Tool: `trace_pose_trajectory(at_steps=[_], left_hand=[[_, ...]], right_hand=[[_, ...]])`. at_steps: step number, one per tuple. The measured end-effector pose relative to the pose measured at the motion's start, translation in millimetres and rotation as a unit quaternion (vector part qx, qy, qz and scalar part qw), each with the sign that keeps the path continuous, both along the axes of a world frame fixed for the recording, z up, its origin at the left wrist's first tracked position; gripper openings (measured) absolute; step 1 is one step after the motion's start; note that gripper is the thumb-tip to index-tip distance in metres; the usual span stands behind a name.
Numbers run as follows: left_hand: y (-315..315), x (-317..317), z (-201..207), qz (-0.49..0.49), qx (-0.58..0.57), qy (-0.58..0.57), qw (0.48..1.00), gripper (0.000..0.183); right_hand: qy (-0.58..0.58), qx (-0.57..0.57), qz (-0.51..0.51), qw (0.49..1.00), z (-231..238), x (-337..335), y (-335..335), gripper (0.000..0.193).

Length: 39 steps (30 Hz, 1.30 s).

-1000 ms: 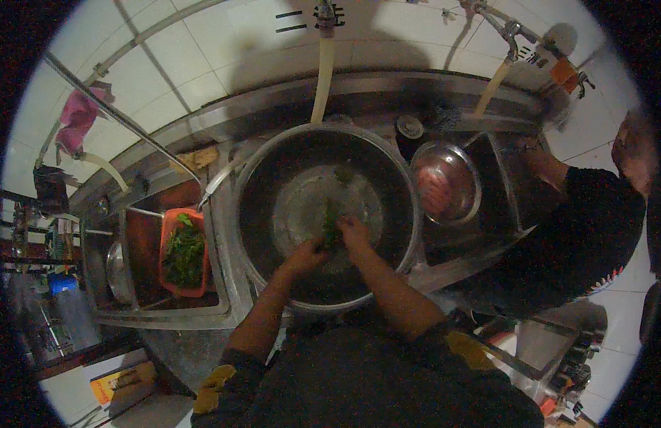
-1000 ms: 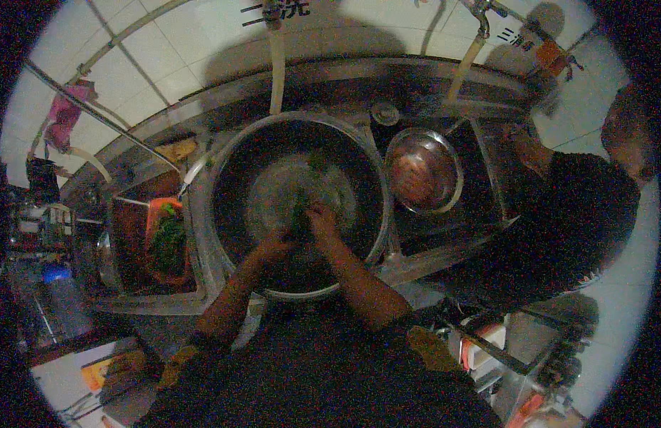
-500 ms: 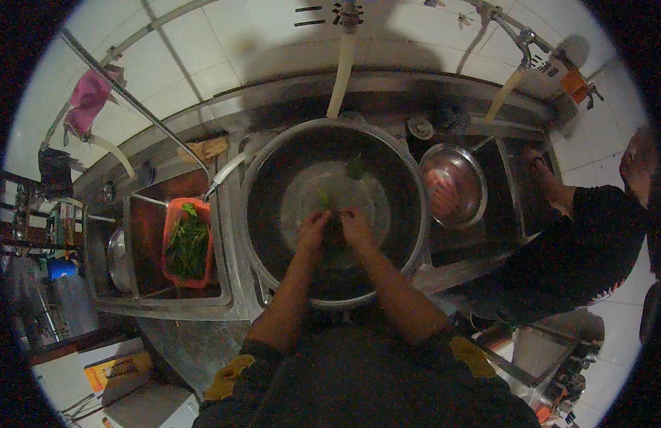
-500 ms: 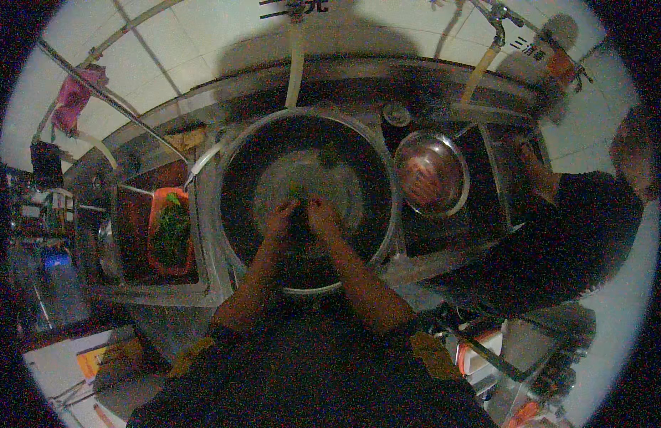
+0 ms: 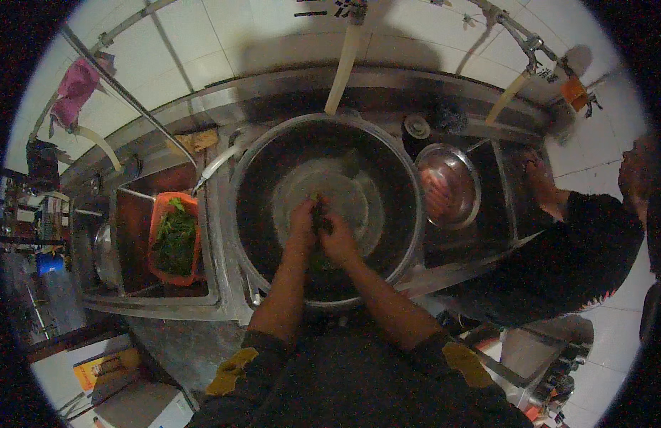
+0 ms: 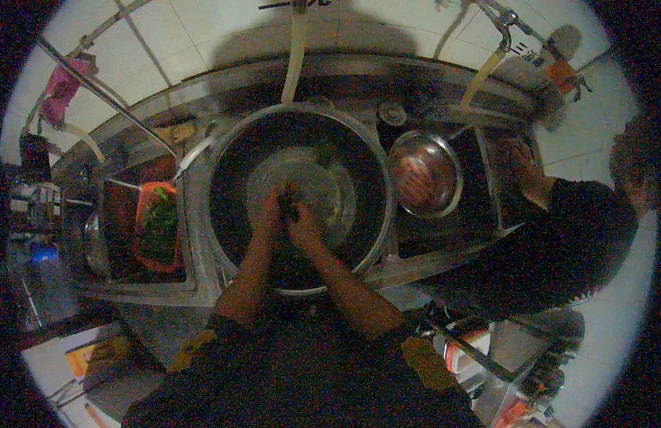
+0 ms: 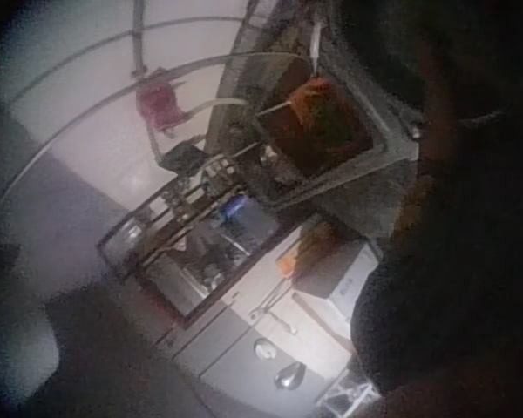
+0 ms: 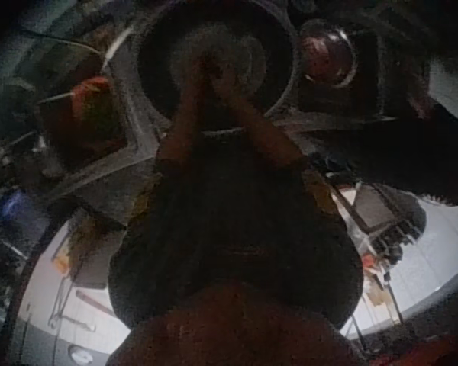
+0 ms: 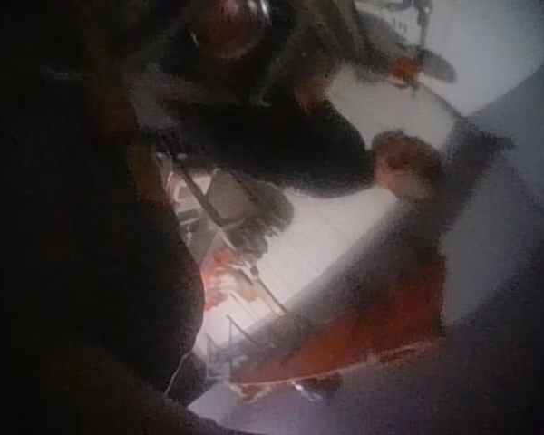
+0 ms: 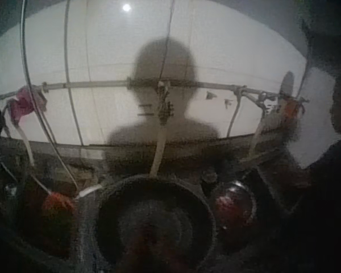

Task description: The person washes leafy greens in a sink, transfers them to a cutting board, and then trims and peels the stems of green onions one by one, placing the trimmed pieces into a white basket.

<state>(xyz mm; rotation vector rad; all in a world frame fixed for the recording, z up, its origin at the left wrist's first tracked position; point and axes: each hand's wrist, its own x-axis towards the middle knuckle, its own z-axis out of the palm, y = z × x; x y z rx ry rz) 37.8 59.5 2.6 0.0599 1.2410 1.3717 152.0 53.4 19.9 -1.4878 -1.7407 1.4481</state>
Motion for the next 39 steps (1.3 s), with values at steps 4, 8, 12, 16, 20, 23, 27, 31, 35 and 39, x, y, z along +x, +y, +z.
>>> trace_pose_trajectory(at_steps=[4, 8, 12, 16, 20, 23, 27, 31, 35, 39], left_hand=[[7, -5, -13, 0.022, 0.009, -0.031, 0.999, 0.019], [3, -8, -12, 0.009, 0.002, -0.034, 0.999, 0.018], [-6, -13, -5, 0.005, 0.007, 0.048, 0.999, 0.021], [-4, -18, 0, -0.036, -0.04, 0.207, 0.977, 0.026], [-4, -16, 6, -0.036, -0.017, 0.099, 0.994, 0.025], [-11, -10, 12, -0.024, 0.012, -0.014, 1.0, 0.025], [-19, -7, 1, -0.036, 0.023, 0.002, 0.999, 0.027], [-16, -17, -35, -0.082, -0.015, 0.178, 0.981, 0.028], [-21, -27, -57, -0.13, -0.032, 0.311, 0.941, 0.03], [-29, -18, -32, -0.175, 0.012, 0.375, 0.91, 0.033]], right_hand=[[-0.024, -0.005, 0.01, 1.0, 20, -3, 2, 0.036], [-0.021, 0.0, 0.032, 0.999, 21, 0, 0, 0.035], [-0.086, -0.005, 0.059, 0.995, 0, 5, -4, 0.034], [-0.064, 0.032, 0.083, 0.994, -19, 4, -9, 0.035], [-0.051, 0.001, 0.053, 0.997, -21, 7, -11, 0.035], [-0.036, -0.042, 0.028, 0.998, -15, 11, -7, 0.035], [-0.009, -0.029, 0.046, 0.998, -16, 12, -4, 0.033], [-0.049, 0.001, 0.068, 0.996, -30, 11, -11, 0.031], [-0.125, 0.035, 0.136, 0.982, -52, 11, -13, 0.031], [-0.184, -0.049, 0.001, 0.982, -69, -4, 3, 0.034]])
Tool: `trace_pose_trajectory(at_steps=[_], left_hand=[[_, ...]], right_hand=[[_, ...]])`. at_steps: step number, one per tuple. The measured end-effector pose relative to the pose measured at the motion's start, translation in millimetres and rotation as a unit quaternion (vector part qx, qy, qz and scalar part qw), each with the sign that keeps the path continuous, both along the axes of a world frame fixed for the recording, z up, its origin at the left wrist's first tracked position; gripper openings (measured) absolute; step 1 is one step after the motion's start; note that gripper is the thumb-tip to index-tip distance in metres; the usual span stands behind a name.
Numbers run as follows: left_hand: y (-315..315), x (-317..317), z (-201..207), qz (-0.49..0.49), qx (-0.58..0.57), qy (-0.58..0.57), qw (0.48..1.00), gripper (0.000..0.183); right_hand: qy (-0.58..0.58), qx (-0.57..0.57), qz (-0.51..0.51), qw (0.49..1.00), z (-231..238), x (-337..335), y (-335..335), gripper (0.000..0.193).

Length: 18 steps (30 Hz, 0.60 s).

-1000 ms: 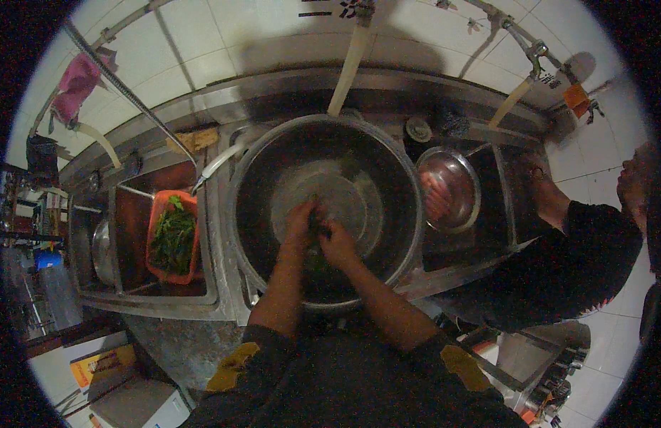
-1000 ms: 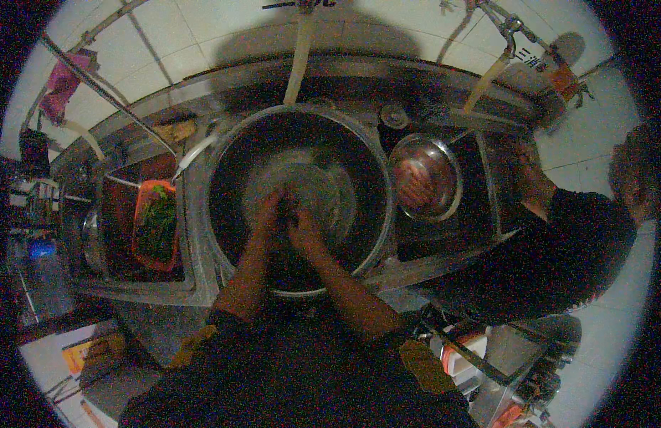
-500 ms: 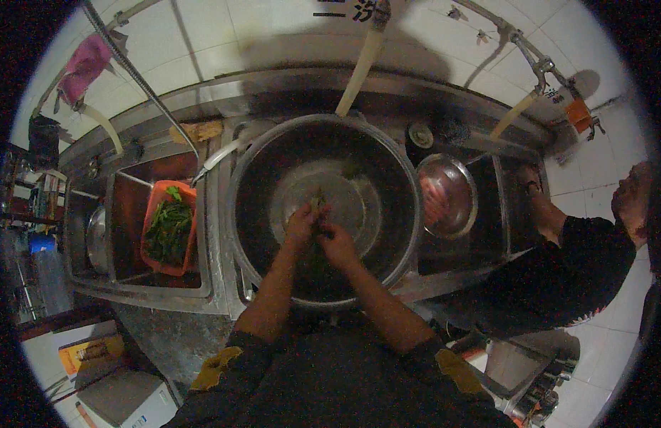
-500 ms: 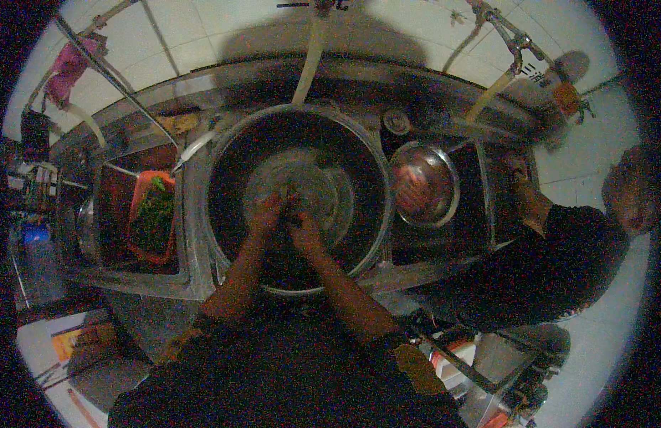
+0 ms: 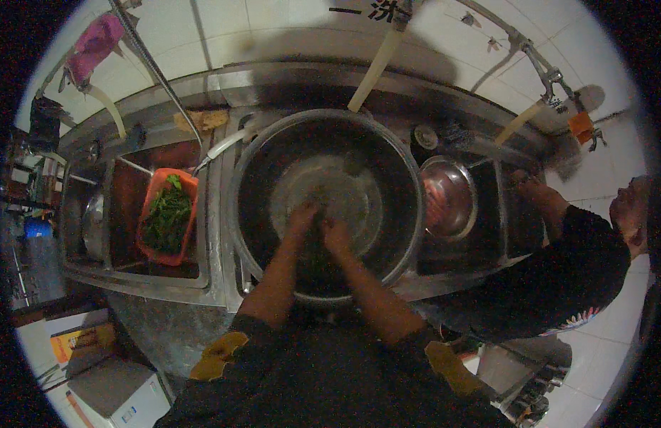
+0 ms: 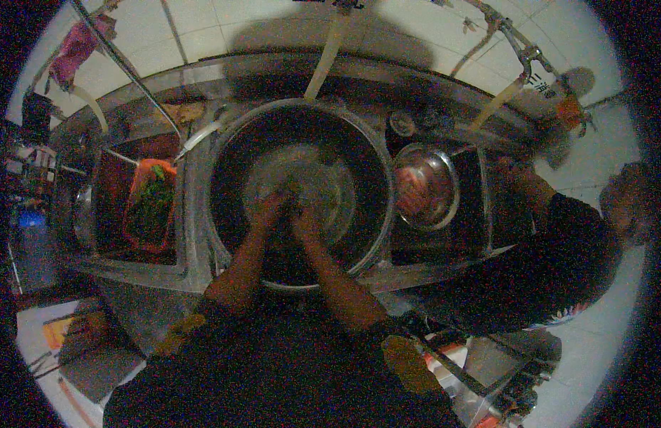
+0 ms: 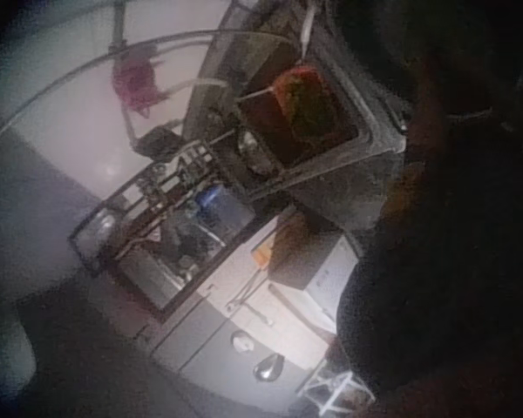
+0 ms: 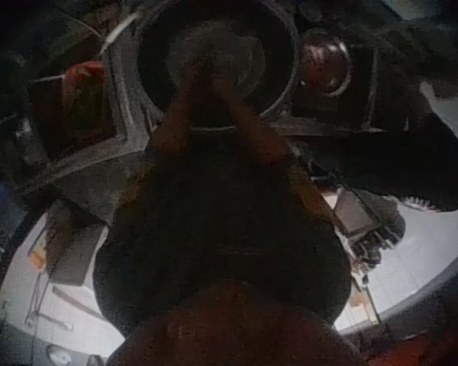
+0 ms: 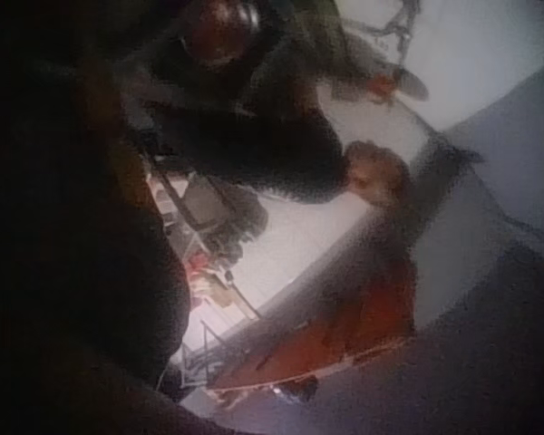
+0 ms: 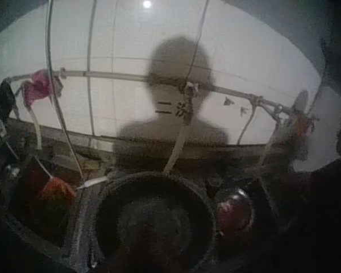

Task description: The person washes leafy greens in a sink, transfers them to a cutting board, and then trims and peels the stems of green onions one by one, placing the trimmed pieces into a white basket.

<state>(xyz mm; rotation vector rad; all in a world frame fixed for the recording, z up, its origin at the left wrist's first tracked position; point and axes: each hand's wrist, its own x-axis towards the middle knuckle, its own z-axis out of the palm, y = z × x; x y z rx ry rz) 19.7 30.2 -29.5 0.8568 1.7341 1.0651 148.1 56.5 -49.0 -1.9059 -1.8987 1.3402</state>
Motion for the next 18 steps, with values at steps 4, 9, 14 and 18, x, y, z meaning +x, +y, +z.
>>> trace_pose_trajectory(at_steps=[4, 9, 14, 18], left_hand=[[2, 8, 46, 0.028, 0.019, -0.146, 0.989, 0.034], [15, -31, 82, -0.11, 0.105, -0.148, 0.977, 0.033], [20, -37, 91, -0.015, 0.062, -0.23, 0.971, 0.035], [21, -6, 69, 0.088, 0.113, -0.252, 0.957, 0.034]], right_hand=[[0.079, -0.065, 0.036, 0.994, 25, 1, 19, 0.038], [0.29, -0.138, 0.07, 0.945, 101, 18, 46, 0.042], [0.377, -0.011, 0.068, 0.924, 107, 7, 50, 0.038], [0.174, 0.108, 0.111, 0.973, 62, 5, 36, 0.04]])
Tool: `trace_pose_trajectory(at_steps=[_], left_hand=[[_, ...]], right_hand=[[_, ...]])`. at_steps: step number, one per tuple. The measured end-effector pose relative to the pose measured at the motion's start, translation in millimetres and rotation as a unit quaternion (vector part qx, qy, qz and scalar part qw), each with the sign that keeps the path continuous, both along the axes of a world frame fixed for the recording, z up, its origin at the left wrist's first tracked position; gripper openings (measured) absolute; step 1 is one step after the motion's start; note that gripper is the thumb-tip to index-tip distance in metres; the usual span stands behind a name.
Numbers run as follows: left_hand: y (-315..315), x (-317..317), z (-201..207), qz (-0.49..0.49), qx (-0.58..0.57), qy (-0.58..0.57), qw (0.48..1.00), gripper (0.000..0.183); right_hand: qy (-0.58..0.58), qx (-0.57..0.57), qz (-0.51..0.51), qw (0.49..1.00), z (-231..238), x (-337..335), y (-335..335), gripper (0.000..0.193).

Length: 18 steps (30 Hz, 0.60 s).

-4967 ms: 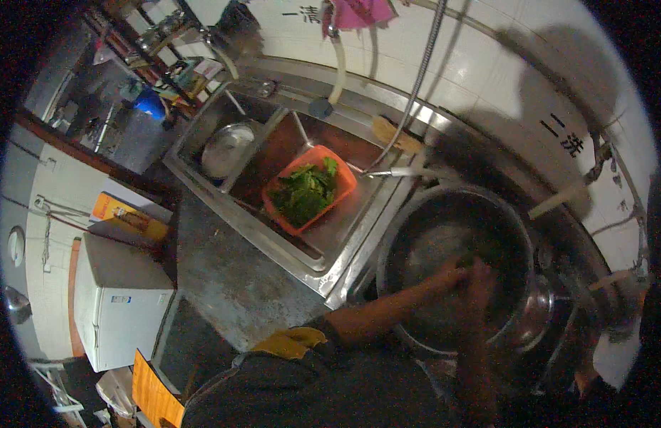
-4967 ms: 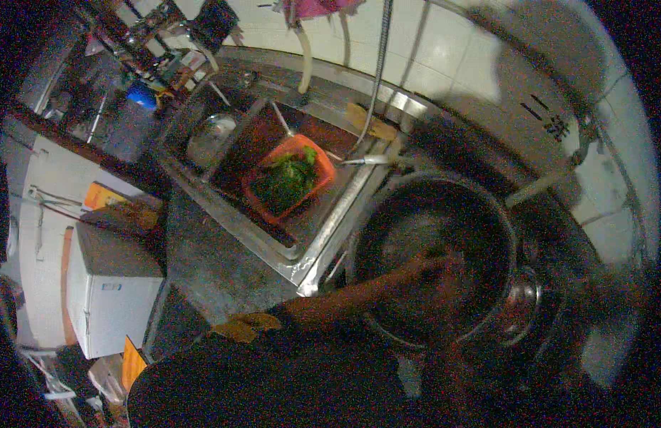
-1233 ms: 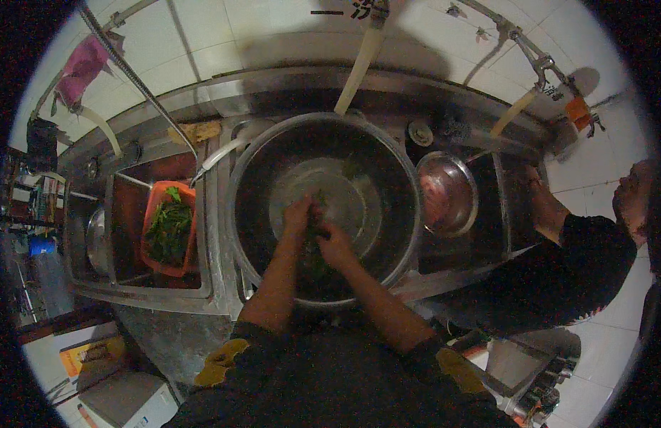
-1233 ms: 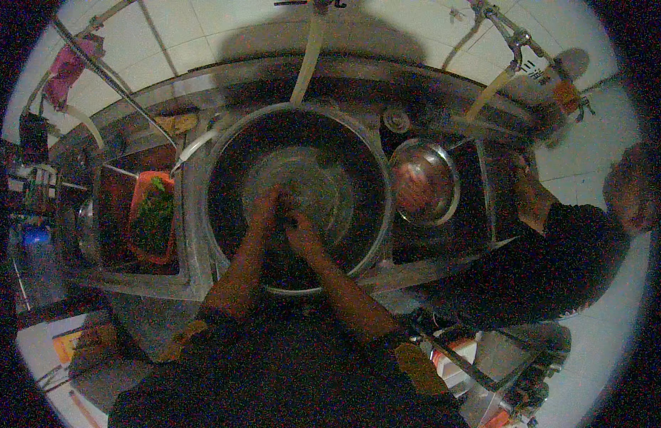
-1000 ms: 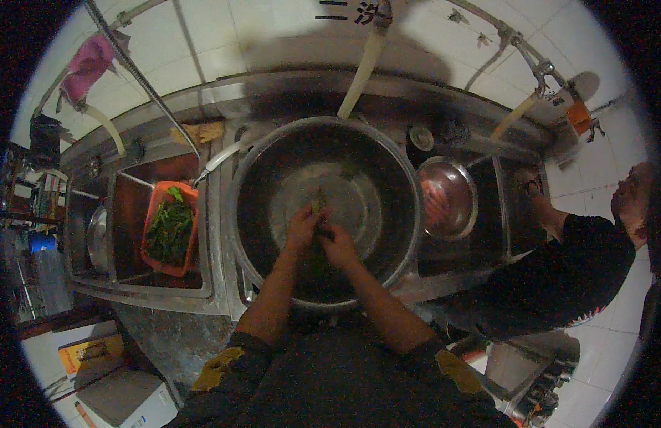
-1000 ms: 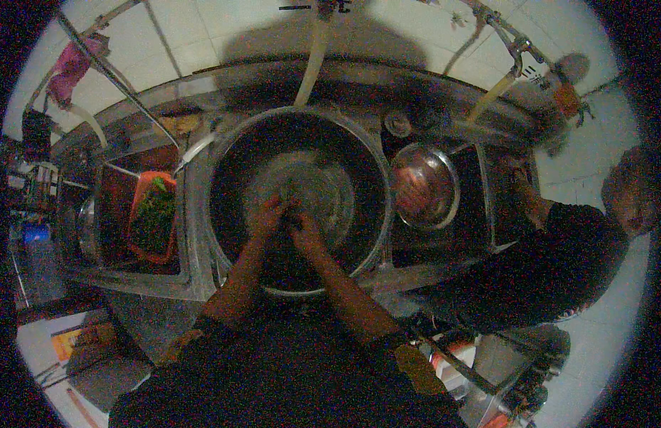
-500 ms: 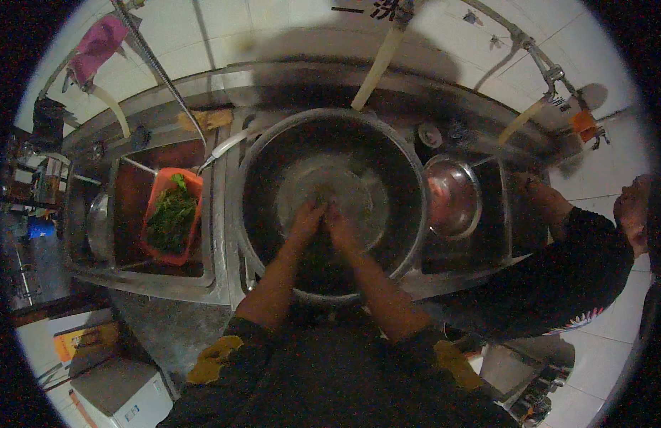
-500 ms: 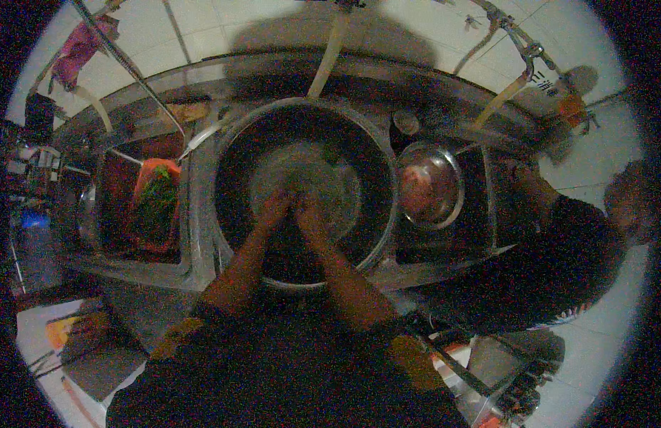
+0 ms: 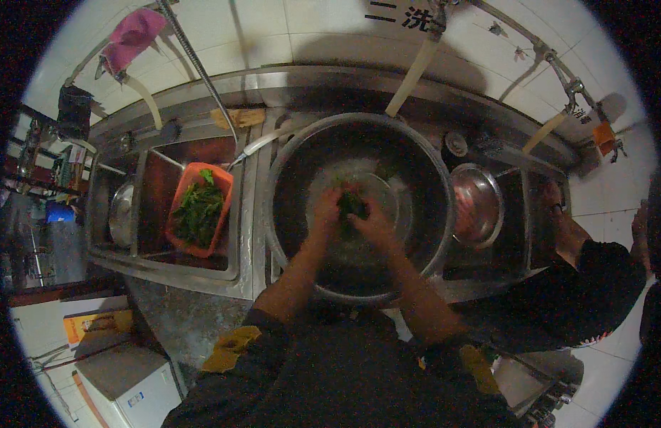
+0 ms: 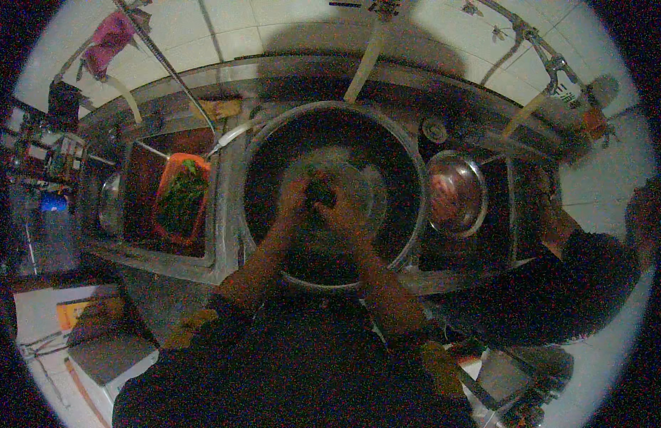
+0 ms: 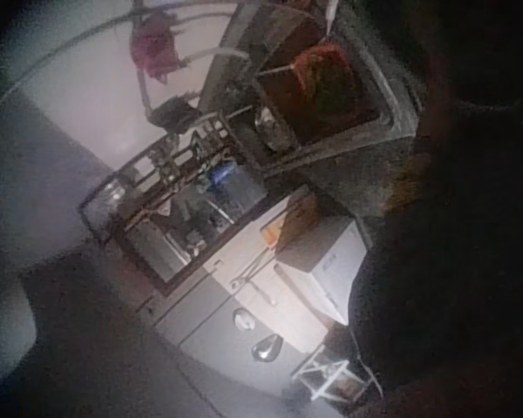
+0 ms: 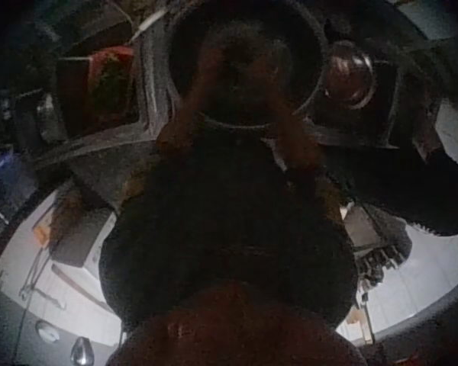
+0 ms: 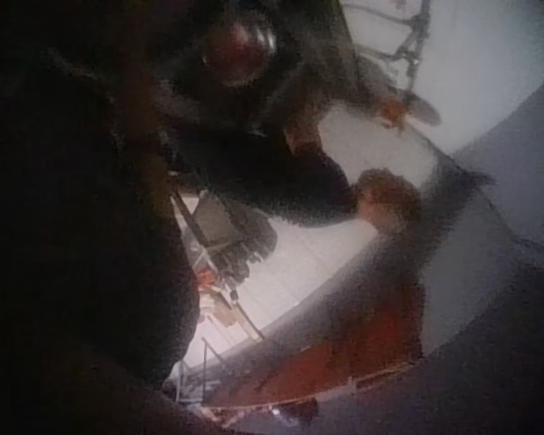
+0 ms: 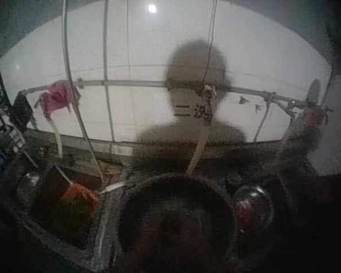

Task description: The person washes leafy greens in a sink, transfers them to a cutting board, and then trims and peels the stems of green onions one by one, placing the trimmed pieces into a white basket.

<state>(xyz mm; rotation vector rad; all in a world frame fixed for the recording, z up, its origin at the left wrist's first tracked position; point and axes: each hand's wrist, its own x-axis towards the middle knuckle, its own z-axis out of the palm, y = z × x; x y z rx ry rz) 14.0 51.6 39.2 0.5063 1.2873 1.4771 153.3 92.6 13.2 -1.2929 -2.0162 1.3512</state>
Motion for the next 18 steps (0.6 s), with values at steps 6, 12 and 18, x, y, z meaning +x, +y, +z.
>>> trace_pose_trajectory(at_steps=[6, 12, 18], left_hand=[[-6, 8, -51, 0.093, -0.189, -0.069, 0.975, 0.039], [-4, 7, -56, 0.161, -0.203, -0.092, 0.961, 0.038], [10, -18, -16, 0.076, -0.036, -0.18, 0.98, 0.033]], right_hand=[[-0.021, -0.123, -0.052, 0.991, -41, 13, -6, 0.048], [-0.191, -0.124, 0.043, 0.973, -41, 1, -21, 0.043], [0.139, -0.419, -0.037, 0.896, 20, 3, -11, 0.054]])
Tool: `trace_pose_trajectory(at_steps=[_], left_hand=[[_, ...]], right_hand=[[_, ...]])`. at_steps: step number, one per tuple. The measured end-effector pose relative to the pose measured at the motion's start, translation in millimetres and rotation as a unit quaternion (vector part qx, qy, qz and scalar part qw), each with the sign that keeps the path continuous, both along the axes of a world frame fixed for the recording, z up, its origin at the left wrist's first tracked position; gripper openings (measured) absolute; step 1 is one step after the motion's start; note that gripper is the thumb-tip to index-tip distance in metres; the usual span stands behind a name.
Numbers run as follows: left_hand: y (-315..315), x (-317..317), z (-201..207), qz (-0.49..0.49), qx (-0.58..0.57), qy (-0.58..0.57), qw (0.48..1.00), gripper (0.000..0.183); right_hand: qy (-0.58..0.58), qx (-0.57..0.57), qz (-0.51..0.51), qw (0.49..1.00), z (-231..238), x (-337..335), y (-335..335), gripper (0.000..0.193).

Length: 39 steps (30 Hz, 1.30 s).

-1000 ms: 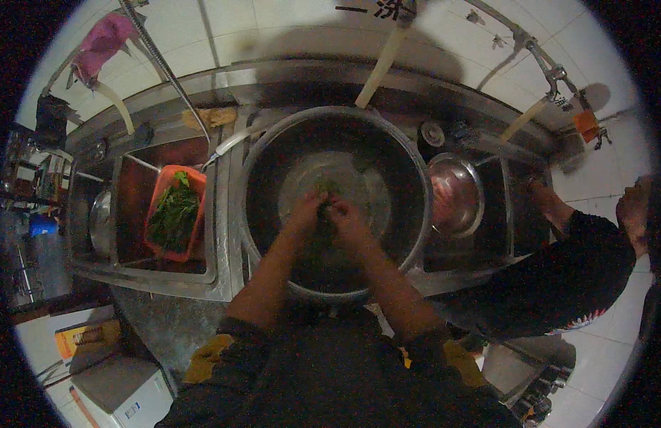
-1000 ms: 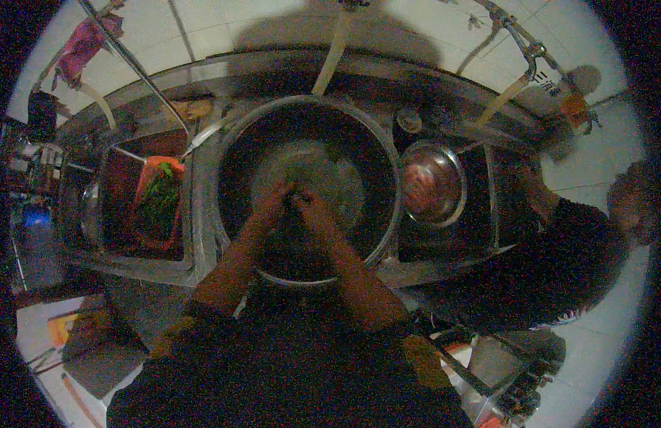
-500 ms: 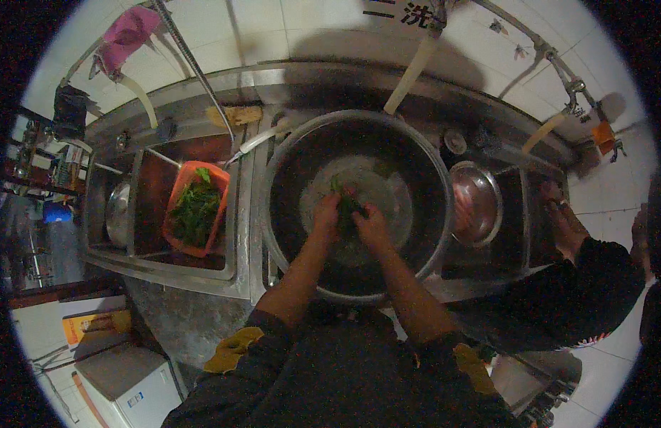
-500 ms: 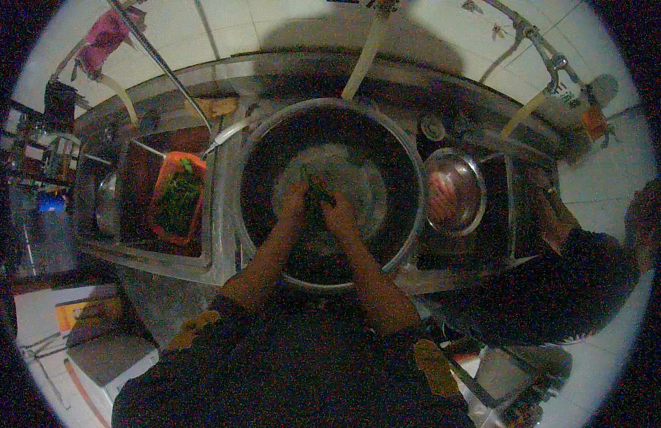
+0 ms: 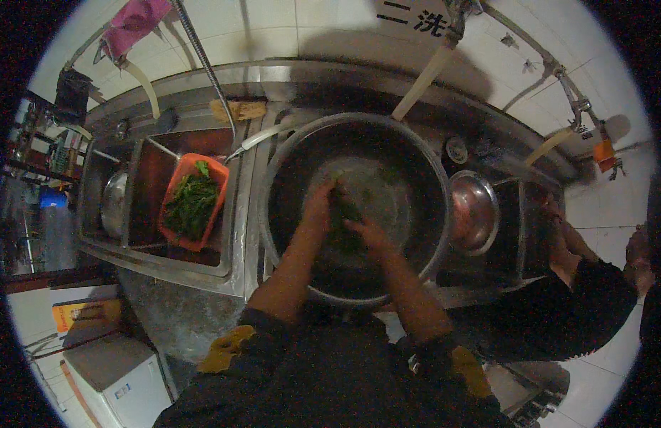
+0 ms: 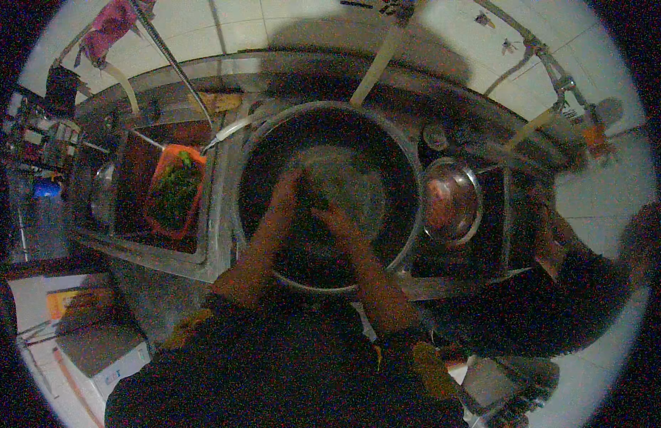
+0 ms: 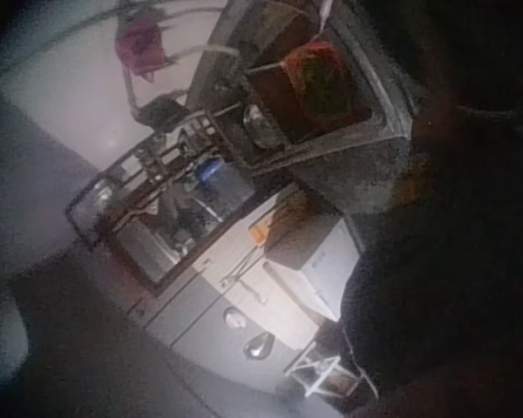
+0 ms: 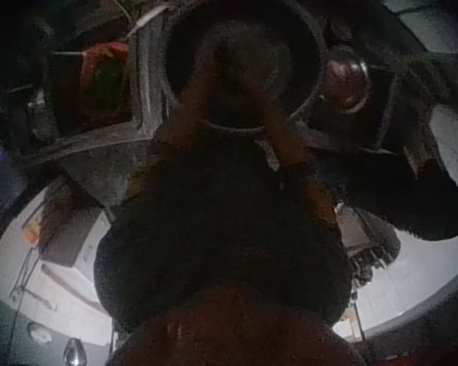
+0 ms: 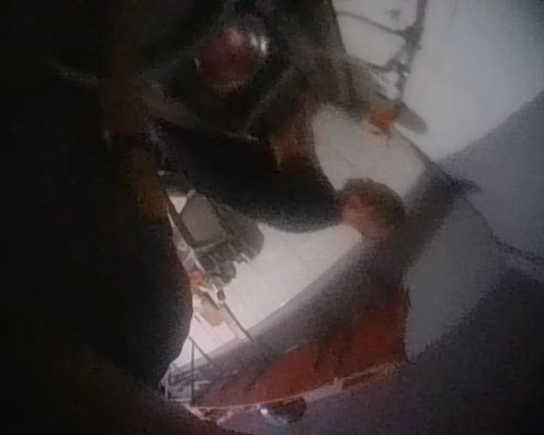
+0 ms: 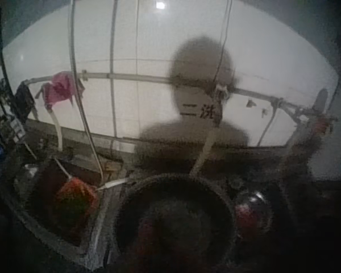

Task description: The person washes leafy greens in a sink, transfers them to a cutting board, and then trims and peels the stems of green onions one by one, placing the trimmed pieces into a white basket.

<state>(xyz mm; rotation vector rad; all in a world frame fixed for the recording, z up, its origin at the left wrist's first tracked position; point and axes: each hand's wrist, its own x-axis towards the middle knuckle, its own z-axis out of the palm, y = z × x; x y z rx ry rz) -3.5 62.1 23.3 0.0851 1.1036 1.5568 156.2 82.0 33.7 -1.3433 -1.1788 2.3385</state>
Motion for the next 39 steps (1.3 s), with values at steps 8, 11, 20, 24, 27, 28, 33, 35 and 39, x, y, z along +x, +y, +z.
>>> trace_pose_trajectory(at_steps=[8, 11, 20, 24, 27, 28, 33, 35, 39], left_hand=[[11, -6, 87, -0.011, 0.112, -0.062, 0.992, 0.015], [7, -5, 107, -0.048, 0.119, -0.047, 0.991, 0.017], [0, 8, 85, -0.091, 0.066, -0.019, 0.993, 0.017], [-2, 8, 63, -0.144, 0.092, 0.054, 0.984, 0.013], [-10, 13, 52, -0.153, 0.159, 0.184, 0.958, 0.01], [-14, 13, 50, -0.171, 0.205, 0.237, 0.934, 0.009], [-26, 5, 56, -0.229, 0.162, 0.252, 0.926, 0.011], [-28, -7, 62, -0.192, 0.22, 0.316, 0.903, 0.013], [-26, -12, 63, -0.123, 0.011, 0.137, 0.983, 0.019]], right_hand=[[0.067, -0.119, 0.024, 0.99, 36, 11, 23, 0.057], [0.075, -0.059, 0.077, 0.992, 48, 3, 25, 0.06], [-0.055, 0.166, 0.198, 0.965, 91, -12, 5, 0.081], [-0.148, 0.17, 0.323, 0.919, 65, -8, 13, 0.066], [-0.251, 0.15, 0.357, 0.887, 48, 5, 9, 0.045], [-0.232, 0.292, 0.432, 0.821, 44, 7, 7, 0.039], [-0.074, 0.394, 0.587, 0.704, 40, 5, 5, 0.031], [-0.173, 0.44, 0.599, 0.646, 48, 10, 13, 0.036], [-0.212, 0.253, 0.198, 0.923, 57, 21, 30, 0.047]])
